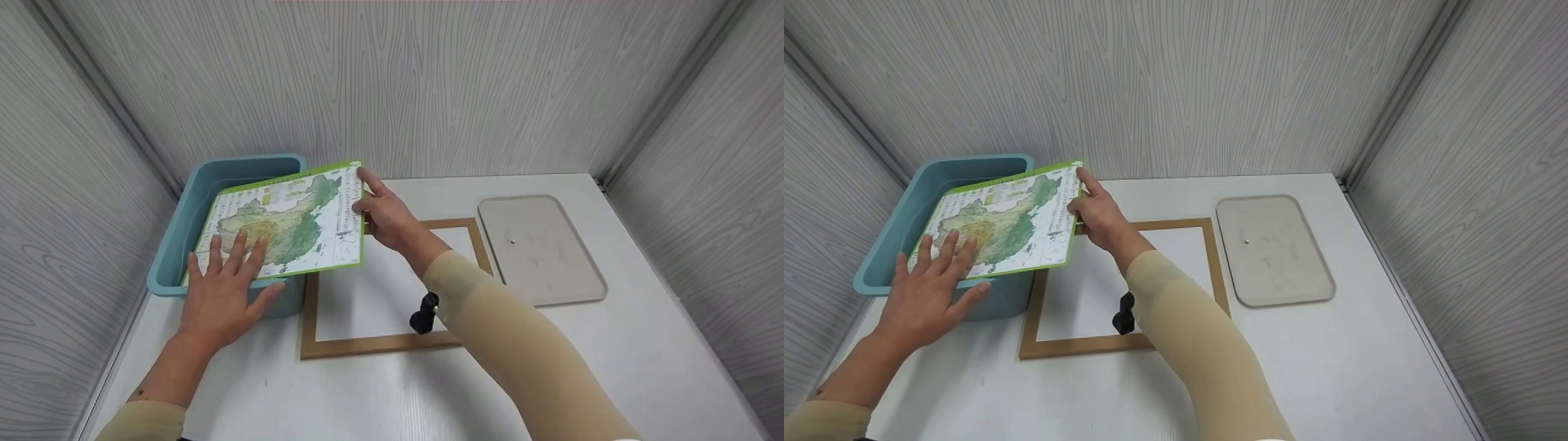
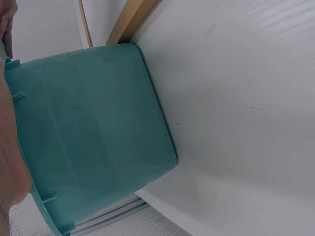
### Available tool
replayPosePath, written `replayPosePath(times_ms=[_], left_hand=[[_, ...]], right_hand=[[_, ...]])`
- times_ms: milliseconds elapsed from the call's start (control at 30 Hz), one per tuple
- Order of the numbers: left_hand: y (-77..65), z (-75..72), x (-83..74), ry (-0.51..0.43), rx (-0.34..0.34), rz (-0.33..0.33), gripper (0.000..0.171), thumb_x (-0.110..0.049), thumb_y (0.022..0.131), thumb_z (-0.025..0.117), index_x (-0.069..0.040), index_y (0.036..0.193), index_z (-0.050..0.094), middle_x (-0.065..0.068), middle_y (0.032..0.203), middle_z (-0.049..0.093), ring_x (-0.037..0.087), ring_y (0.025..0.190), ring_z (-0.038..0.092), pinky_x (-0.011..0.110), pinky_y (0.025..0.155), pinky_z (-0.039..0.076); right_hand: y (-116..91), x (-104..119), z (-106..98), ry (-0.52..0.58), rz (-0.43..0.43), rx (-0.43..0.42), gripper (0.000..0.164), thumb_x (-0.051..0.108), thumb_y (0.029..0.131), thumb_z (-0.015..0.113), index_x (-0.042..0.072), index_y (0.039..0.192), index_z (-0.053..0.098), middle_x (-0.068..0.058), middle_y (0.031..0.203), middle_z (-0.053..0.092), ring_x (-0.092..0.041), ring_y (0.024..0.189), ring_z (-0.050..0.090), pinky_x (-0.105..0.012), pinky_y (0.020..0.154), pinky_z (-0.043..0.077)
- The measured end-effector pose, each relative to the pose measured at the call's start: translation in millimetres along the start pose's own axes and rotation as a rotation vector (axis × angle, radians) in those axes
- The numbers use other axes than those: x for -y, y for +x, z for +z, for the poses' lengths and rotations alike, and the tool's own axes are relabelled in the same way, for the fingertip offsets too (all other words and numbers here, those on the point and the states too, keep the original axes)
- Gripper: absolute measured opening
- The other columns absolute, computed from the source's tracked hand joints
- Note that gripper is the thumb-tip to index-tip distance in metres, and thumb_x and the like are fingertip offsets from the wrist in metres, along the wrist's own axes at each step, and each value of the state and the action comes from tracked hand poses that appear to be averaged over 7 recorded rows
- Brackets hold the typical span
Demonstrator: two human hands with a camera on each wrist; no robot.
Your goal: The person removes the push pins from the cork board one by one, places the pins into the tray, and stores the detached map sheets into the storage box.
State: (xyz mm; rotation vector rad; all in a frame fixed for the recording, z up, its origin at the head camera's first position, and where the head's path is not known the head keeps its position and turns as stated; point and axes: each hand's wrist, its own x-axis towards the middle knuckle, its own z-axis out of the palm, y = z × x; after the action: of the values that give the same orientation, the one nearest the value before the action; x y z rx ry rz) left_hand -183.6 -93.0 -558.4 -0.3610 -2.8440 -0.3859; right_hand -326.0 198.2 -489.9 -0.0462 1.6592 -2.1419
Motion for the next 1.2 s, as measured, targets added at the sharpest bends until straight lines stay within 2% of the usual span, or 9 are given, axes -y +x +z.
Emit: replayPosePath(times_ms=[433,633,867,1200], left_hand=[[0.6,-0.4,0.2,-0.028,-0.01,0.006,0.087,-0.068,0.103,0.05,-0.015,0.168,0.031,0.02,0.174,0.021,0.053,0.159,0.008,0.08,0.117,0.001],[0.3,-1.0,0.7,-0.028,0.004,0.001,0.087,-0.068,0.103,0.049,-0.015,0.169,0.03,0.019,0.175,0.02,0.049,0.16,0.002,0.08,0.117,0.001],[1.1,-1.1,0.9,-0.022,-0.005,0.009,0.086,-0.068,0.103,0.05,-0.016,0.169,0.031,0.019,0.175,0.021,0.052,0.159,0.007,0.082,0.116,0.004],[3.0,-2.5,0.1,-0.015,0.007,0.012,0.086,-0.068,0.103,0.049,-0.016,0.169,0.03,0.018,0.175,0.019,0.052,0.159,0.008,0.081,0.117,0.003]], right_hand=[[1.2,-2.8,7.1,-0.012,-0.028,0.044,0.079,-0.002,0.105,0.049,0.034,0.171,0.025,-0.009,0.143,0.064,-0.028,0.105,0.072,-0.037,0.08,0.061],[1.0,-1.5,9.6,-0.002,-0.029,0.034,0.075,0.002,0.107,0.052,0.033,0.17,0.028,-0.012,0.138,0.065,-0.028,0.103,0.072,-0.037,0.078,0.061],[1.6,-0.2,7.2,-0.006,-0.025,0.036,0.07,0.009,0.109,0.054,0.035,0.169,0.031,-0.013,0.135,0.066,-0.028,0.101,0.073,-0.037,0.079,0.062],[-0.2,4.0,8.6,0.016,-0.01,0.037,0.069,0.008,0.109,0.053,0.037,0.168,0.033,-0.011,0.138,0.066,-0.029,0.104,0.072,-0.039,0.081,0.062]])
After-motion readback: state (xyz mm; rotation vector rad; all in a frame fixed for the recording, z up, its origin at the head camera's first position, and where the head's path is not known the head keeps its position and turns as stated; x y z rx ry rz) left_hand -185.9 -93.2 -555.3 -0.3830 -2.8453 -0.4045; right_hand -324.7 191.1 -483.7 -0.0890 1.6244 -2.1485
